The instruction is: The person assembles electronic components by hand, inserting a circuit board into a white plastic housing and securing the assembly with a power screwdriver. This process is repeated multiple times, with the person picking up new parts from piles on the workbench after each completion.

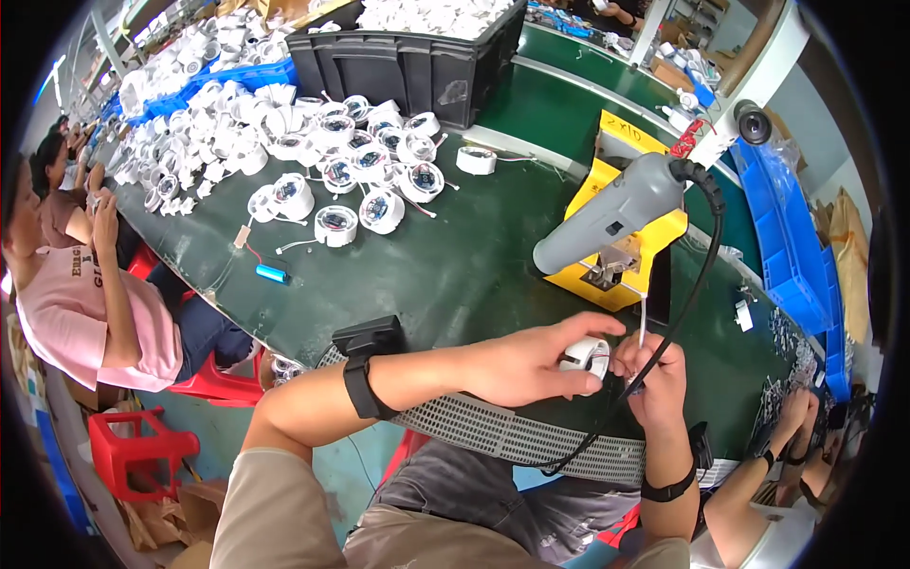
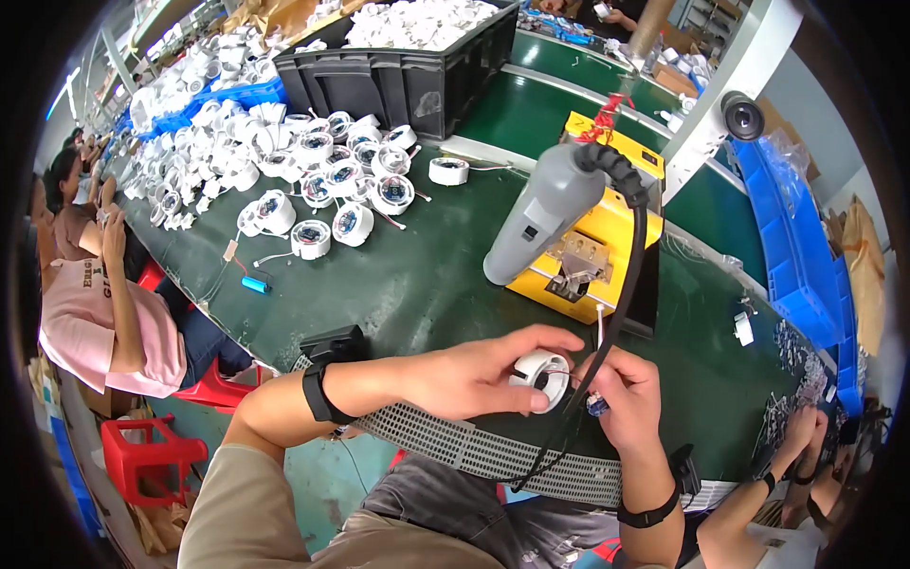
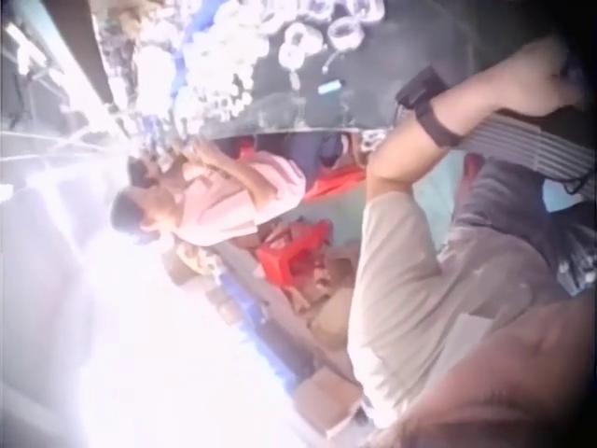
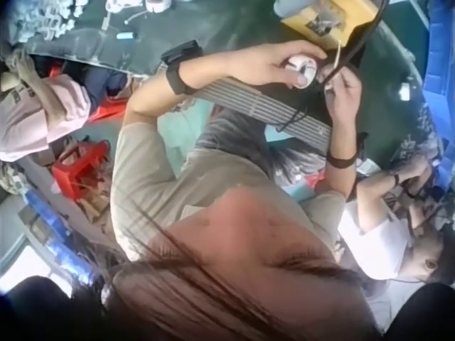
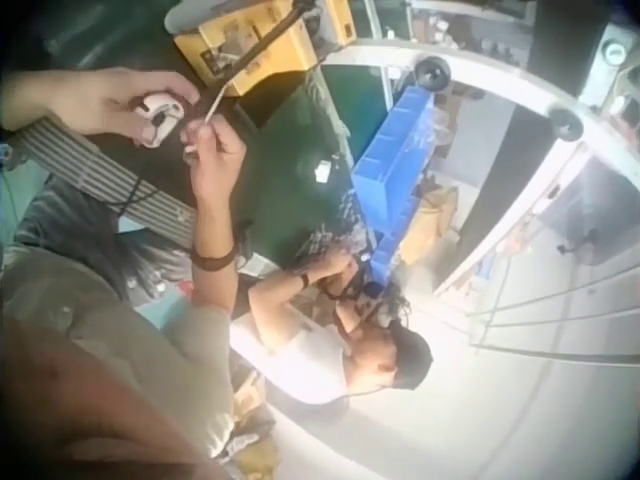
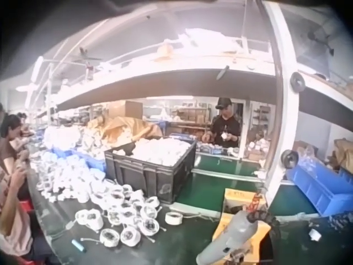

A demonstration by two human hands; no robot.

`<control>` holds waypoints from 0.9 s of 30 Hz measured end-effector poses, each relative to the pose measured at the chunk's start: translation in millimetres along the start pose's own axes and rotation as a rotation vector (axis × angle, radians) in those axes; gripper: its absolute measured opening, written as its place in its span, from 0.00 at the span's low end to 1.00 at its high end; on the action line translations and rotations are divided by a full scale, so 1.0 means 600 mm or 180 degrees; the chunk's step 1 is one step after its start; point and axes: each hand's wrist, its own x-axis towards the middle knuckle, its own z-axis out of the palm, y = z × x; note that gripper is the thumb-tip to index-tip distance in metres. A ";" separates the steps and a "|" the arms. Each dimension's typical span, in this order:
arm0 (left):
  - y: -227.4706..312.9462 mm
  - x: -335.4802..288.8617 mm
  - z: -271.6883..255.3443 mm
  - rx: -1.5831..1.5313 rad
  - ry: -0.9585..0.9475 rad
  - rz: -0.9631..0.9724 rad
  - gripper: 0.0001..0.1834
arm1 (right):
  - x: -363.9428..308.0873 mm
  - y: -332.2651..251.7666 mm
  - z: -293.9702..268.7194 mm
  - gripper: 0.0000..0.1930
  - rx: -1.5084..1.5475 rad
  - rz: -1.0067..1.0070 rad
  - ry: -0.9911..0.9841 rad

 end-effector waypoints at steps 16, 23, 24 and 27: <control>-0.029 0.012 0.014 -0.1532 0.0775 -0.1310 0.33 | -0.012 -0.017 0.056 0.07 -0.2220 -0.1320 -0.0074; -0.035 0.015 0.022 -0.1322 0.0627 -0.1118 0.29 | -0.016 -0.016 0.063 0.07 -0.2164 -0.0943 0.0285; -0.039 0.016 0.024 -0.1348 0.0653 -0.0934 0.27 | -0.016 -0.016 0.060 0.07 -0.2293 -0.0965 0.0298; -0.037 0.016 0.023 -0.1624 0.0883 -0.0845 0.24 | -0.011 -0.029 0.063 0.09 -0.2455 -0.1287 0.0855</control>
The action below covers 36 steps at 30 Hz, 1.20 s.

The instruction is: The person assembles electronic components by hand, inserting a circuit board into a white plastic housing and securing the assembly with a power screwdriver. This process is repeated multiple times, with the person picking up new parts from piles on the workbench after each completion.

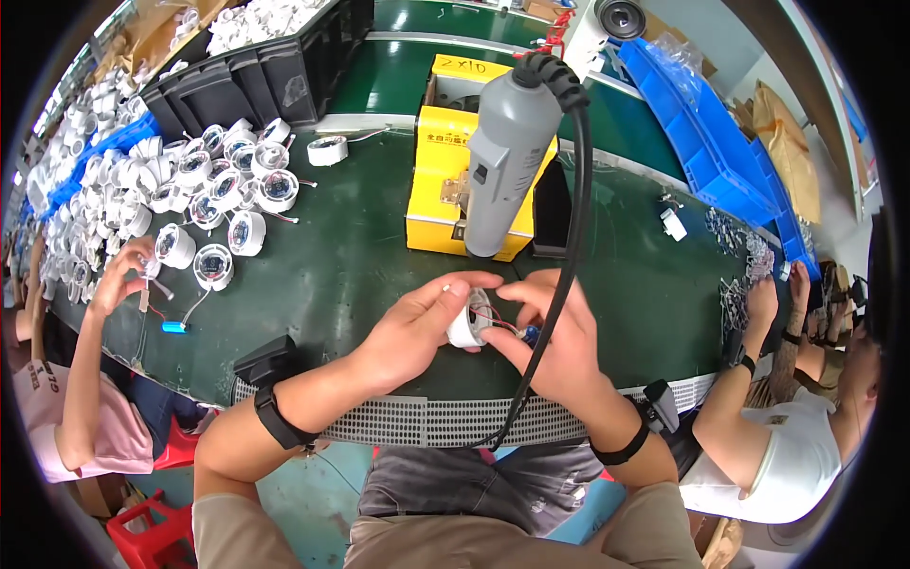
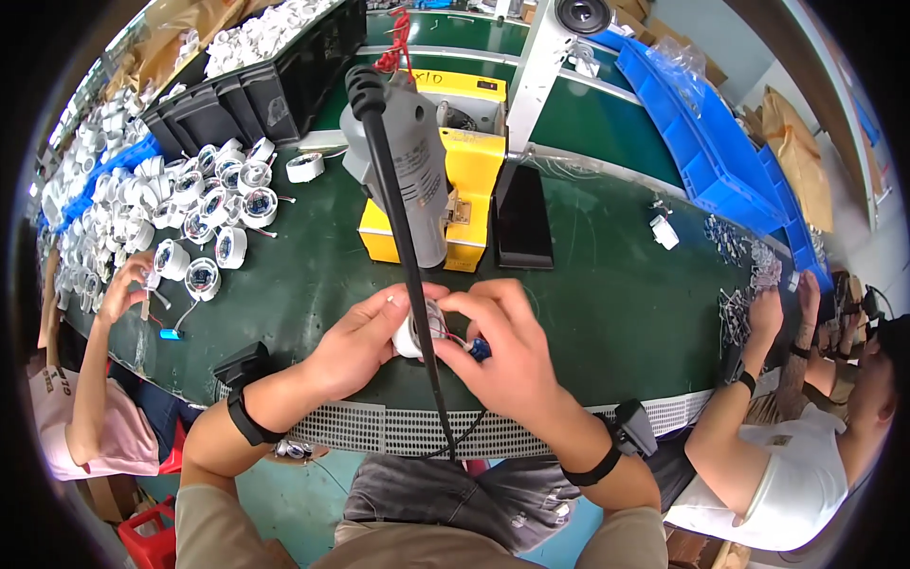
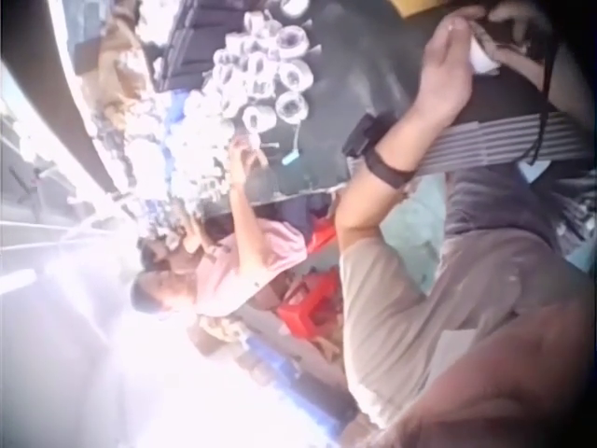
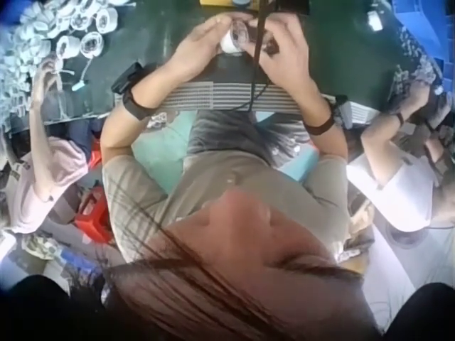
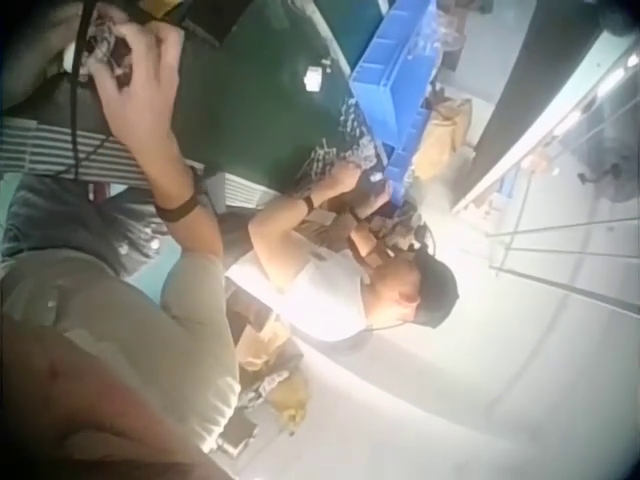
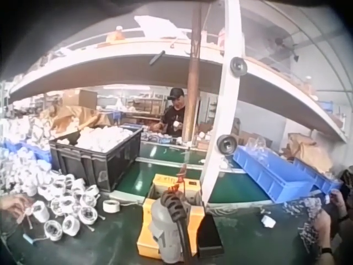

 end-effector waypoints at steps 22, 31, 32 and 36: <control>-0.011 -0.004 0.005 0.0081 -0.0675 0.0499 0.29 | -0.021 0.026 -0.003 0.12 0.0828 0.0452 -0.0464; -0.021 -0.005 0.010 0.0525 -0.0533 0.0824 0.34 | -0.025 0.035 0.020 0.18 0.1888 0.1056 -0.0351; -0.026 0.002 0.010 0.0998 -0.0489 0.0921 0.34 | -0.026 0.039 0.017 0.15 0.1821 0.1006 -0.0167; -0.003 0.006 0.010 0.1085 -0.0245 0.0334 0.25 | -0.008 0.044 -0.007 0.12 0.0458 0.0556 -0.0496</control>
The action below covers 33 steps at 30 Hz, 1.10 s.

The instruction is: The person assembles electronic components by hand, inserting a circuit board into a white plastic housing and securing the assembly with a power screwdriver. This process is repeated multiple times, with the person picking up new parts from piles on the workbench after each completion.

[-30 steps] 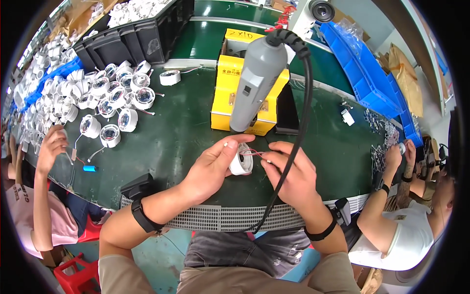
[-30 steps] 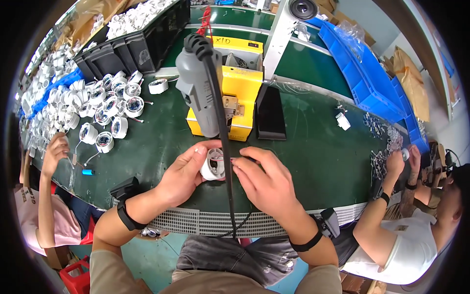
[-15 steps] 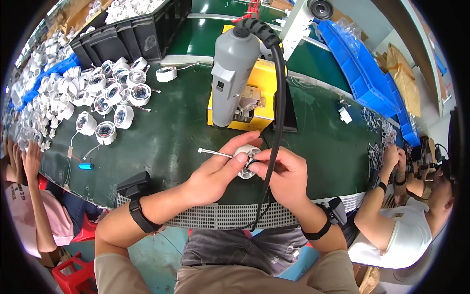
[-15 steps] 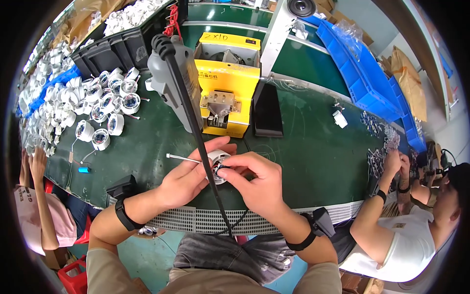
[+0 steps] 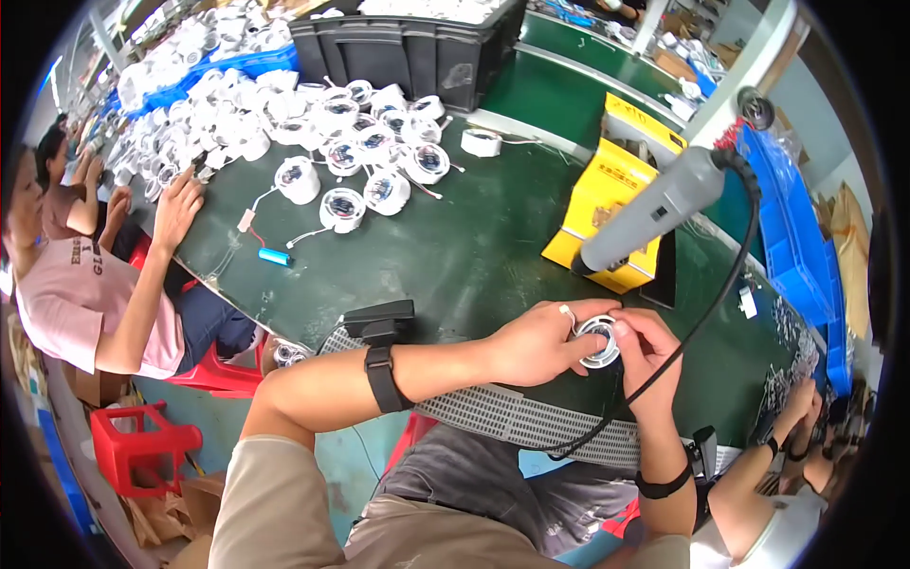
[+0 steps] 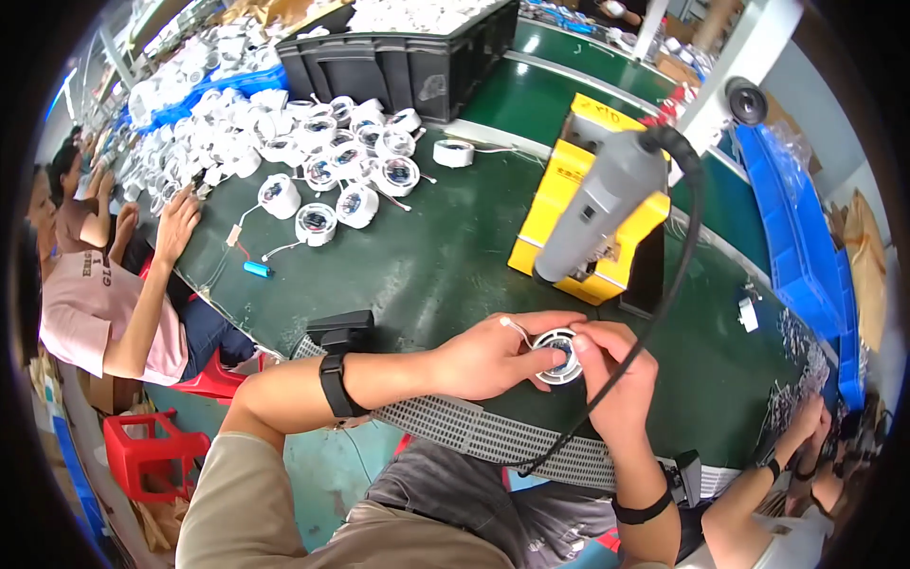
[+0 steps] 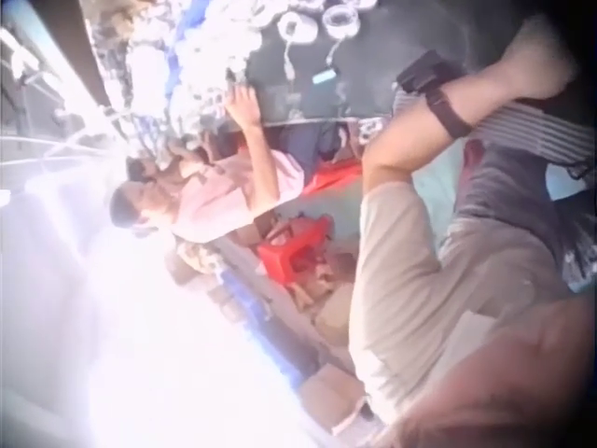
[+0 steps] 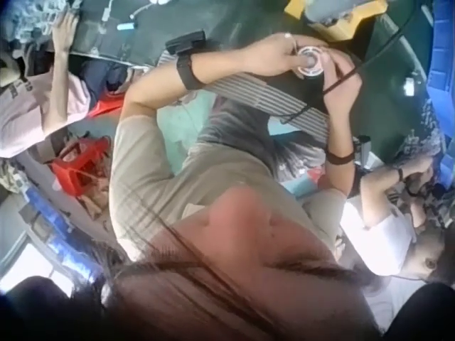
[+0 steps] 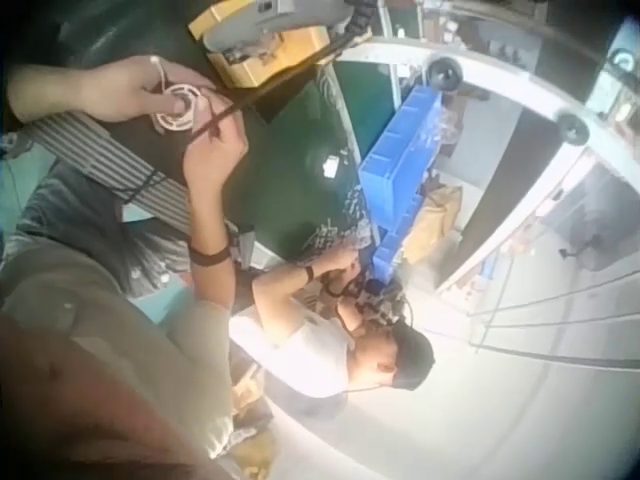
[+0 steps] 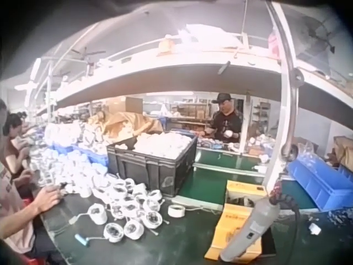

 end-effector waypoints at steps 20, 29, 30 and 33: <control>-0.009 0.003 -0.028 -0.0174 0.0851 -0.0737 0.21 | 0.197 -0.090 0.049 0.22 0.1678 -0.1039 0.1877; -0.008 0.001 -0.024 -0.0090 0.0951 -0.0703 0.22 | 0.212 -0.089 0.068 0.18 0.1308 -0.1171 0.1966; -0.009 0.001 -0.025 -0.0091 0.0953 -0.0706 0.22 | 0.212 -0.088 0.069 0.17 0.1309 -0.1175 0.1947; -0.012 0.001 -0.026 -0.0067 0.0963 -0.0675 0.22 | 0.212 -0.089 0.068 0.17 0.1354 -0.1165 0.1872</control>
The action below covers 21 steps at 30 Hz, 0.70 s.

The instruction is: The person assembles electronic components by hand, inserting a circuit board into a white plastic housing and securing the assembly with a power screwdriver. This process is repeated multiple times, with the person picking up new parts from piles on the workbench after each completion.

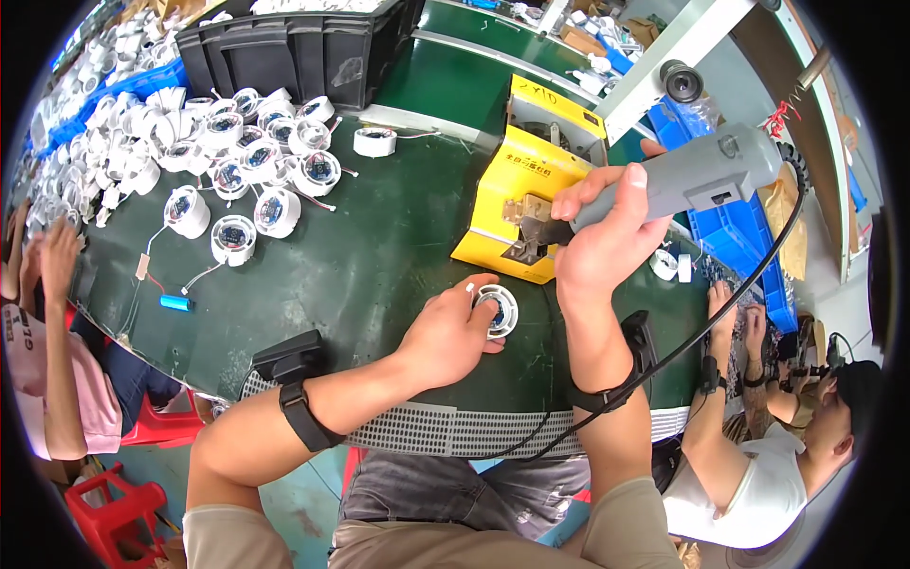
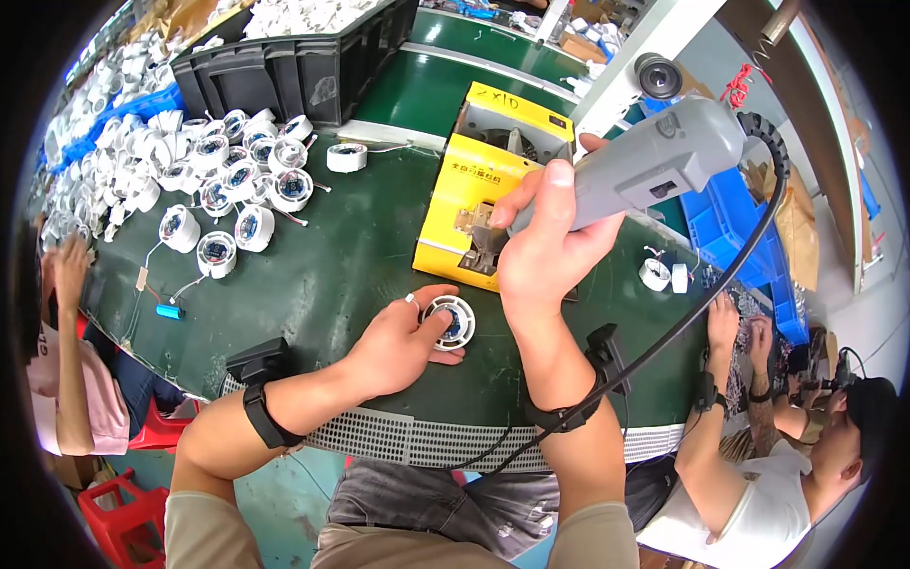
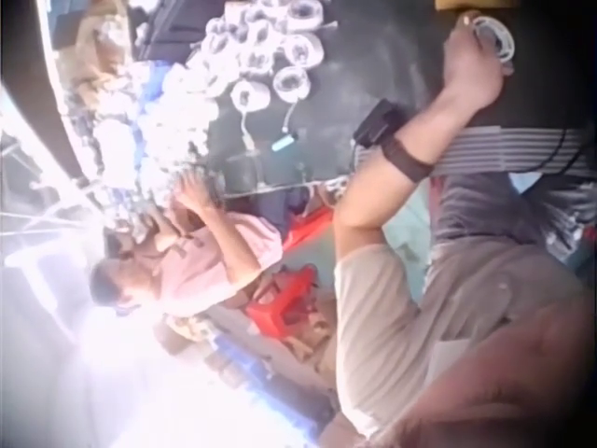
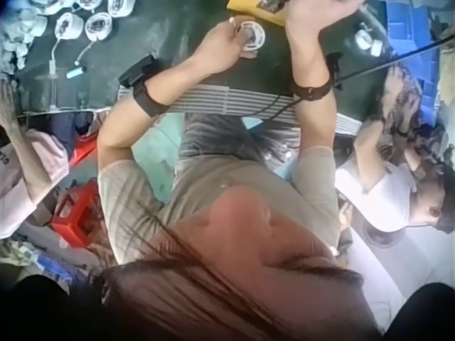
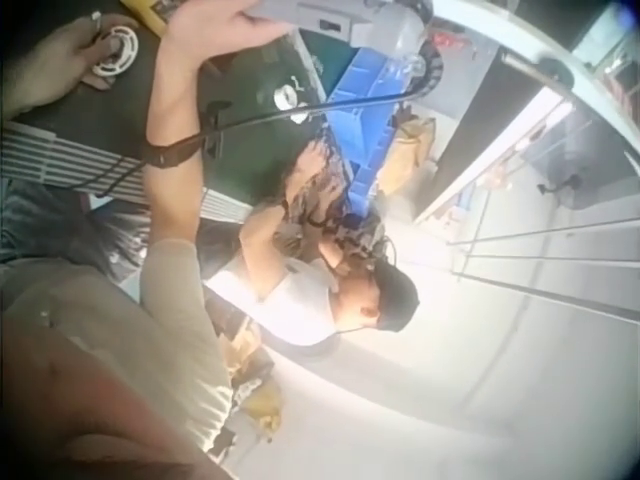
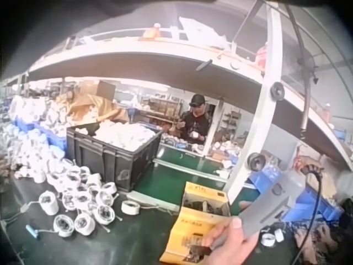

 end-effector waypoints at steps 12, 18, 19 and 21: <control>0.001 0.000 0.002 0.0023 0.0028 -0.0014 0.22 | 0.005 -0.002 -0.001 0.17 -0.0030 -0.0013 0.0012; 0.005 0.000 0.001 -0.0021 0.0111 -0.0014 0.22 | 0.003 0.000 -0.001 0.16 -0.0083 -0.0051 -0.0023; 0.009 0.000 0.000 -0.0015 0.0050 -0.0090 0.22 | 0.002 0.000 -0.002 0.16 -0.0043 -0.0061 0.0008; 0.013 0.000 -0.001 -0.0009 0.0004 -0.0169 0.22 | 0.002 0.000 -0.002 0.15 -0.0064 -0.0076 -0.0010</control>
